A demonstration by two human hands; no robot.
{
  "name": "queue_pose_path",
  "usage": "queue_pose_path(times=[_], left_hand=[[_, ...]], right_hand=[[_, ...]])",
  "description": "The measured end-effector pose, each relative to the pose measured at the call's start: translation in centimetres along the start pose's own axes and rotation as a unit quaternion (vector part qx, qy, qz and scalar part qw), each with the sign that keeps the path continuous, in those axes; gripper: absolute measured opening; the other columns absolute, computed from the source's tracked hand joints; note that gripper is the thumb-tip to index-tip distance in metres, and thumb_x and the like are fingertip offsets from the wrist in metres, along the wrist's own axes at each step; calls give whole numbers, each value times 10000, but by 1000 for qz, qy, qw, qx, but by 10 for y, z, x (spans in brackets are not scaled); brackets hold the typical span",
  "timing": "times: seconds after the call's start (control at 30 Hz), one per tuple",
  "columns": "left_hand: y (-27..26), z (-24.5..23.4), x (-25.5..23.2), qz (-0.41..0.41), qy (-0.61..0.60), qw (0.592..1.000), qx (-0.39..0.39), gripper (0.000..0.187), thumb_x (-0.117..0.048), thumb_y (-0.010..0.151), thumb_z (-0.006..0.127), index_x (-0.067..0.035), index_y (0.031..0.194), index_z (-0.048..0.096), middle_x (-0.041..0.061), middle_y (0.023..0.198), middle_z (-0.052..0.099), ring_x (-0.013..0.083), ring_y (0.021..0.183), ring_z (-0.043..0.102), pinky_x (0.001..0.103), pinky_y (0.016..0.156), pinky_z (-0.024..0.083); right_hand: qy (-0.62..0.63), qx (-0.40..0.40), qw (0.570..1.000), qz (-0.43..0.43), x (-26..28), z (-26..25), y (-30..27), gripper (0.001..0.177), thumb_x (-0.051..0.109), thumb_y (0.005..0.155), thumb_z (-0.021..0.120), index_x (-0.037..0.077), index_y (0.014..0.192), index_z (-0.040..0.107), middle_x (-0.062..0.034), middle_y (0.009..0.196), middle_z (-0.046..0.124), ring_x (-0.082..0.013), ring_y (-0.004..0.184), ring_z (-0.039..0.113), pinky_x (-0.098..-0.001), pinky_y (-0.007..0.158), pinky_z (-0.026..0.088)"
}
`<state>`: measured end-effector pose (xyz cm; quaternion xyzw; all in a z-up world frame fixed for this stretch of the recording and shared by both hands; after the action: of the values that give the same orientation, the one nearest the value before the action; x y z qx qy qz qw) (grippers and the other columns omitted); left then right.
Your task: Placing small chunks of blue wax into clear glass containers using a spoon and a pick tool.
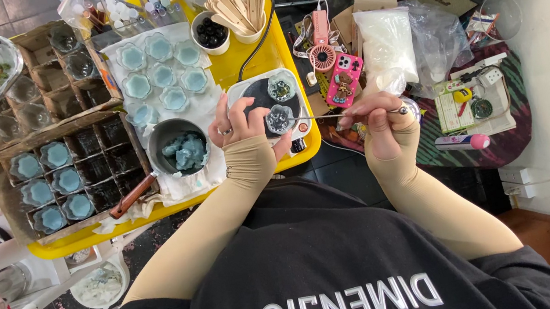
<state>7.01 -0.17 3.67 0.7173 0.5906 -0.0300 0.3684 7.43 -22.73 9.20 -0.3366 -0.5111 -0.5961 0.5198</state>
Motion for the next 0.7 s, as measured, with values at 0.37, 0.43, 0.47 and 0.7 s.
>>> queue_pose_path(times=[0.37,0.43,0.47,0.7], left_hand=[[-6,-62,7,45,128,990,-29,468,-419,721,840,-166,1091,706,14,1297,533,343,1429,356,541,1093,276],[-8,-76,13,49,157,986,-33,443,-439,752,833,-171,1081,705,7,1283,537,332,1427,359,538,1092,272],[-7,-85,15,55,171,982,-51,430,-443,763,823,-166,1071,708,-2,1270,540,320,1420,360,541,1086,268],[-9,-126,40,63,188,978,-71,410,-461,839,805,-171,1113,714,-13,1296,552,313,1432,361,518,1114,263]], right_hand=[[-109,171,977,-68,28,55,14,203,220,1121,524,56,1061,627,-108,1128,684,-240,986,695,-361,905,575],[-195,246,942,-116,40,82,16,188,198,1106,510,69,1050,635,-104,1145,707,-249,1000,707,-351,898,569],[-202,298,924,-126,40,97,14,129,160,1069,559,79,1061,660,-109,1159,698,-265,1011,713,-362,901,580],[-175,451,854,-192,35,154,-5,217,-10,915,691,79,1105,636,-132,1176,660,-334,1064,695,-435,921,584]])
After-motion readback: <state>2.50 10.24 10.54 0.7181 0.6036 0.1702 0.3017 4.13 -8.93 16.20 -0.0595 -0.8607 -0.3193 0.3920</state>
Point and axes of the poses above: each hand's wrist, its own y-axis towards the middle knuckle, its own z-axis out of the palm, x = y × z, the point moved 8 cm from there along y, towards the middle knuckle
